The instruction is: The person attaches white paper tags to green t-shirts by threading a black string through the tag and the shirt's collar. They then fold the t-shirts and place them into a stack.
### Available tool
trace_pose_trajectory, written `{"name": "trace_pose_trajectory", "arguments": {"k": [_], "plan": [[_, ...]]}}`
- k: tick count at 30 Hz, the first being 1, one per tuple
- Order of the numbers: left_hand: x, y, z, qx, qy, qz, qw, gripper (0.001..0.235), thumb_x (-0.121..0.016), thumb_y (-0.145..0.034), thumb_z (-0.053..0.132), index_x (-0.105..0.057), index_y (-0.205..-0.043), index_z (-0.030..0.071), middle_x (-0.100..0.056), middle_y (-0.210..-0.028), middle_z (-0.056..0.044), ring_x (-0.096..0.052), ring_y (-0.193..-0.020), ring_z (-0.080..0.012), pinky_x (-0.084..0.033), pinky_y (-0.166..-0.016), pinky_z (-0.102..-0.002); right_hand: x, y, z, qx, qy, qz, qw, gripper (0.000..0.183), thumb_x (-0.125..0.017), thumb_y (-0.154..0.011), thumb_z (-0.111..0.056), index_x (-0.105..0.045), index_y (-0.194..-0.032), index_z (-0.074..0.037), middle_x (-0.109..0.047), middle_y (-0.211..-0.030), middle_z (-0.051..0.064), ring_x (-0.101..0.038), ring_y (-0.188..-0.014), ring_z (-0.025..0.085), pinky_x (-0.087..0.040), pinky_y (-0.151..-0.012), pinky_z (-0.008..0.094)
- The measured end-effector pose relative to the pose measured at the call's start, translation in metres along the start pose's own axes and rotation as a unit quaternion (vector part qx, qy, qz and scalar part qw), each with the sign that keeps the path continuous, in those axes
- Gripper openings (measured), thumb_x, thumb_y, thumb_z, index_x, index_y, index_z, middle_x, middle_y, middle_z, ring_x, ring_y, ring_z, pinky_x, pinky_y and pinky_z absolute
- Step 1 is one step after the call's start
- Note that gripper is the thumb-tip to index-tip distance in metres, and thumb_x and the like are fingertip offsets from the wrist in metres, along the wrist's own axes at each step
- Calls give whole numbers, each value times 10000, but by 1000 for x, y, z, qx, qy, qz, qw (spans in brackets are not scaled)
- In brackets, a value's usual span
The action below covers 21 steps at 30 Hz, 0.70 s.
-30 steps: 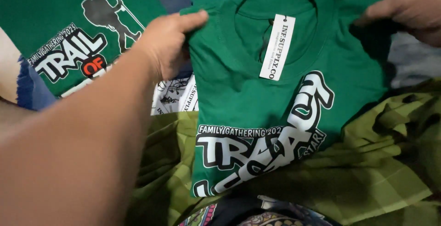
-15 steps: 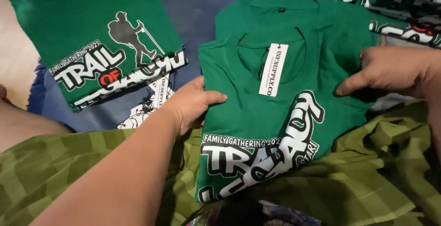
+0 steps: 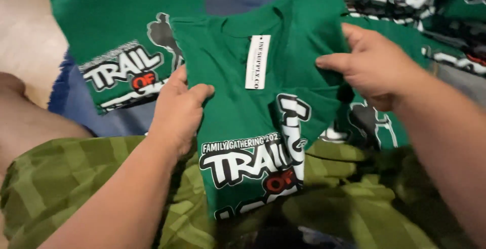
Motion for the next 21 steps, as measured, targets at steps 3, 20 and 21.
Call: {"name": "trace_pose_trajectory", "arguments": {"k": [3, 20, 21], "plan": [[31, -6, 11, -8, 17, 34, 999, 501, -501, -868, -34, -623, -1343, 71, -721, -1014, -102, -601, -778, -152, -493, -706, -266, -40, -19, -22, 24, -46, -29, 998, 478, -547, -903, 86, -628, -1348, -68, -746, -1153, 78, -699, -888, 164, -570, -781, 268], [208, -85, 98, -173, -125, 253, 944, 466, -531, -830, 52, -688, -1267, 89, -766, -1033, -23, -660, -829, -110, -550, -751, -223, -202, -136, -134, 221, -71, -63, 971, 409, -541, -908, 71, -604, -1278, -91, -727, -1131, 42, -691, -928, 111, -586, -845, 230], [216, -90, 106, -189, -144, 269, 933, 449, -535, -819, 65, -705, -1234, 82, -779, -1045, -39, -694, -874, -140, -568, -792, -243, -208, -143, -141, 224, -68, -57, 971, 434, -536, -901, 66, -599, -1298, -99, -736, -1143, 44, -703, -933, 113, -595, -854, 234]]}}
Point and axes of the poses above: each hand's wrist, its own y-axis away from the middle knuckle, its own x-axis out of the back of the hand, z = x × y, the point moved 10 cm from there along -y, towards the middle knuckle
